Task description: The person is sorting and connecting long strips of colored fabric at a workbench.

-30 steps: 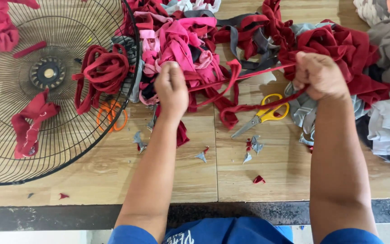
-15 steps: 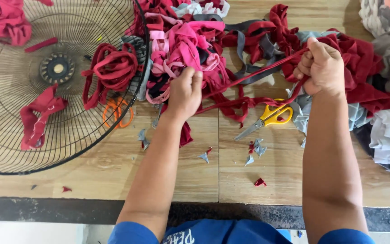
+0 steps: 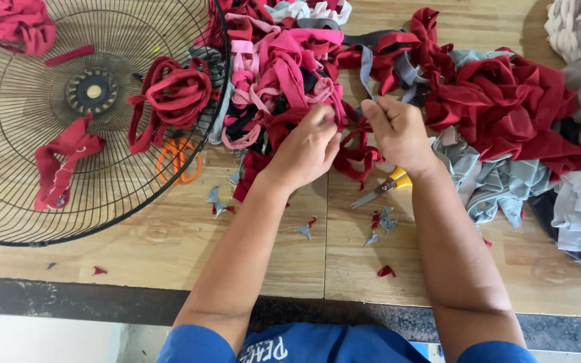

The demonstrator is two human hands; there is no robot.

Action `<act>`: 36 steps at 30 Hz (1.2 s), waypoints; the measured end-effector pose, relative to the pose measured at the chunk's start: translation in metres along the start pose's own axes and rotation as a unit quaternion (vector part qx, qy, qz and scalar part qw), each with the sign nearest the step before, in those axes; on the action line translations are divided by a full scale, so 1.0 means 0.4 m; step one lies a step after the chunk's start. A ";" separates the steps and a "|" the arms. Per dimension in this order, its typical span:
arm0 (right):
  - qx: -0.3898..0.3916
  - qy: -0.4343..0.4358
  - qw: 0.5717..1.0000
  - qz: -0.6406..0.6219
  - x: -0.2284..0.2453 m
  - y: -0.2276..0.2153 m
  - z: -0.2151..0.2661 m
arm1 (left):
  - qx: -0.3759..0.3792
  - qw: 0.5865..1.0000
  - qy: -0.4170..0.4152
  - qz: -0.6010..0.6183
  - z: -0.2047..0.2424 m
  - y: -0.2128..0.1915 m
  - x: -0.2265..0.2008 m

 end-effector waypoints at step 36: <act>-0.067 0.036 0.992 -0.101 -0.097 -0.108 0.015 | -0.252 0.942 -0.033 -0.219 0.018 -0.044 0.089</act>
Point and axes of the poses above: each hand's wrist, its own z-axis away from the middle knuckle, its own y-axis out of the palm, x = y × z, the point moved 1 cm from there along -z, towards the middle knuckle, and after that the axes turned 1 degree about x, right-handed, at the moved point
